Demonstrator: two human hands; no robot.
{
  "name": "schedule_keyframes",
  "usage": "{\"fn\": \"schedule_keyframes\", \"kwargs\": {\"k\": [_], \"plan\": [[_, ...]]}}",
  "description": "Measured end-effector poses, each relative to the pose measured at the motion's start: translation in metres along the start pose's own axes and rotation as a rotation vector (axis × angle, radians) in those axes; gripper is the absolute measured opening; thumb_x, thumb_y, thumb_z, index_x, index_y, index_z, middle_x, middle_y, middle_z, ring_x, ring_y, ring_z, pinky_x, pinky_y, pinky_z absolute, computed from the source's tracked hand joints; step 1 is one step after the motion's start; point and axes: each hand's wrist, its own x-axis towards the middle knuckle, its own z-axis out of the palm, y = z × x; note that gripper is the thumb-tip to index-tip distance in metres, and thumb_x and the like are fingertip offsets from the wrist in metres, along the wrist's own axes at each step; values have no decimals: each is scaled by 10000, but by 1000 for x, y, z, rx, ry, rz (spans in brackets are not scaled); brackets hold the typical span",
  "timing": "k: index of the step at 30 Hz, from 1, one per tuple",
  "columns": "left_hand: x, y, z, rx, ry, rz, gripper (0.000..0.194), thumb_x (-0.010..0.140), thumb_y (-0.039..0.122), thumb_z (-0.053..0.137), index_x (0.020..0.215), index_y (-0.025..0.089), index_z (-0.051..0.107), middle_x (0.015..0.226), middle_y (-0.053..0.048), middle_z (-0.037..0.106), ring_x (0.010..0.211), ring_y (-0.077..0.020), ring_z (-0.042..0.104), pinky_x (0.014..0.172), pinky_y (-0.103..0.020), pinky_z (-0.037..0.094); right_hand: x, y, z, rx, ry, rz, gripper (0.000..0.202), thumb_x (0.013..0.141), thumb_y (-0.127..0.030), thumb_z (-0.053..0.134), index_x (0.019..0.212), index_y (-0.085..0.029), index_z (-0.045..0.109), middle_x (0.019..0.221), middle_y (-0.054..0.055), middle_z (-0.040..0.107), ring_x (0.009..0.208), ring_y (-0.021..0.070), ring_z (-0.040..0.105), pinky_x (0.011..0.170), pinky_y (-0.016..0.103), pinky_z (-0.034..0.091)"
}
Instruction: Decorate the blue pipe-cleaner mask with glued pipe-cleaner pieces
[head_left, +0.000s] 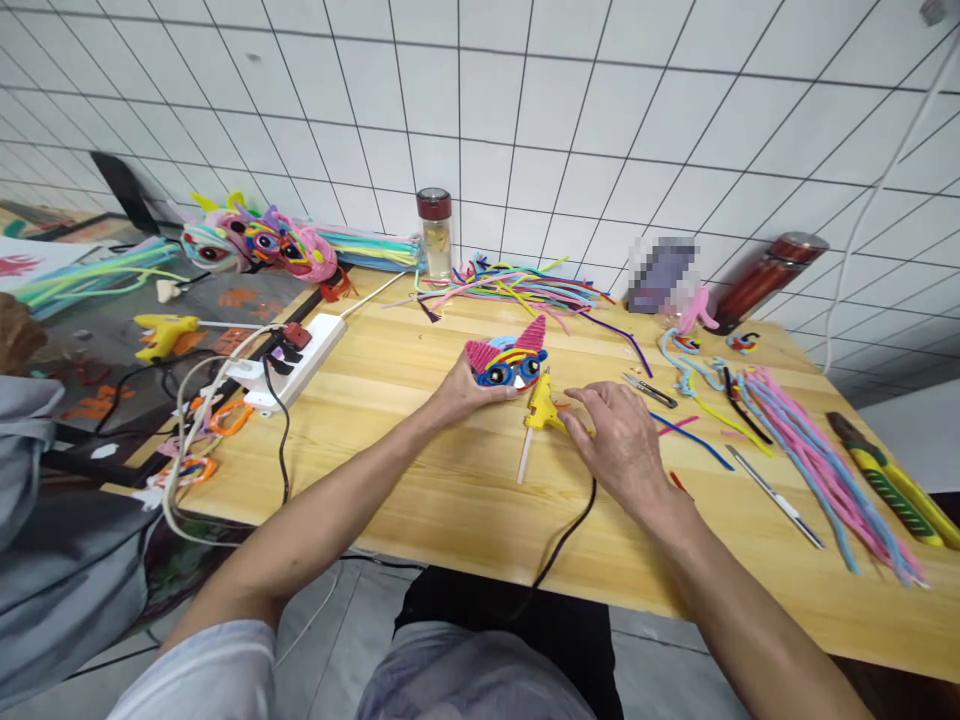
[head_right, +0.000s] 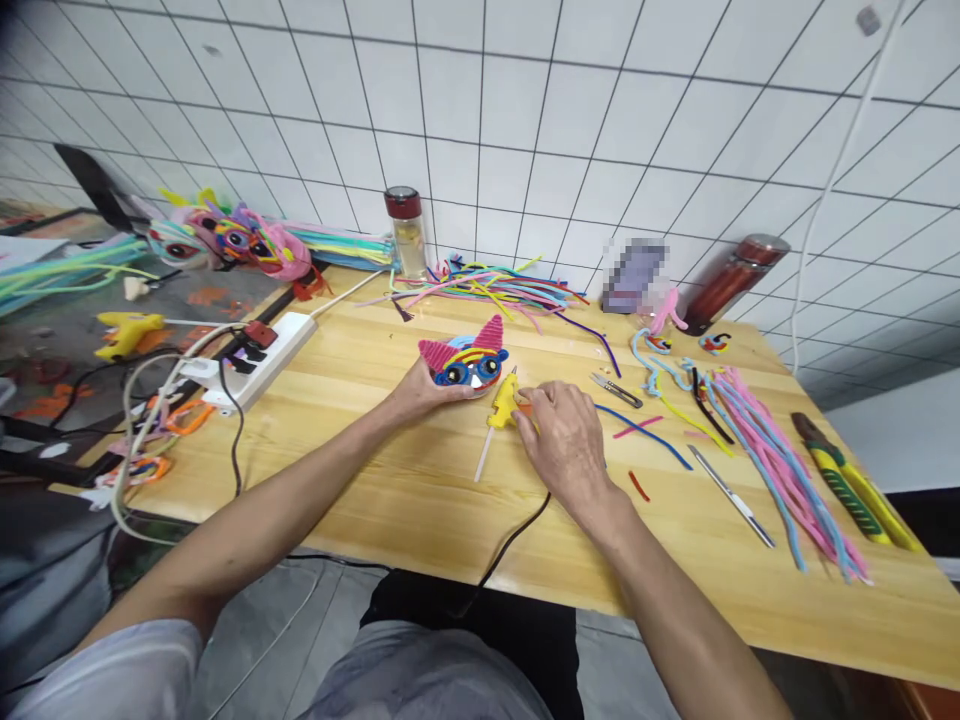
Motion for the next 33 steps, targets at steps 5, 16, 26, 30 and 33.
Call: {"fn": "schedule_keyframes", "kwargs": {"k": [5, 16, 26, 30, 33], "plan": [[-8, -6, 7, 50, 44, -86, 885, 605, 514, 1001, 1302, 149, 596, 1264, -143, 736, 1170, -318, 702, 1061, -491, 555, 42, -14, -6, -16, 197, -150, 148, 1060, -258, 591, 994, -220, 718, 897, 72, 721, 878, 236, 620, 794, 375, 415], [-9, -20, 8, 69, 82, -56, 897, 593, 485, 1011, 1332, 192, 596, 1284, -122, 700, 1208, -323, 678, 1075, -495, 553, 62, -14, 3, -90, 61, -182, 175, 1053, -260, 565, 985, -221, 721, 906, 85, 720, 892, 260, 585, 817, 397, 374], [-11, -8, 8, 152, 40, -52, 822, 627, 496, 985, 1284, 194, 593, 1228, -113, 704, 1138, -309, 688, 1019, -490, 573, 63, -14, 8, -150, 7, -190, 207, 1052, -215, 532, 915, -209, 687, 883, 97, 703, 888, 266, 572, 817, 391, 371], [-11, -11, 7, 124, 40, -44, 847, 621, 472, 992, 1309, 196, 581, 1259, -122, 701, 1171, -317, 689, 1042, -499, 569, 62, -10, 8, -133, 33, -168, 224, 1068, -235, 503, 931, -211, 679, 882, 98, 694, 864, 266, 560, 800, 392, 373], [-11, -14, 8, 100, 30, -30, 849, 630, 473, 985, 1316, 189, 574, 1302, -141, 687, 1211, -330, 682, 1068, -512, 561, 59, -3, 2, -64, 44, -129, 215, 1072, -270, 496, 964, -221, 675, 909, 97, 700, 890, 268, 580, 822, 389, 399]]}}
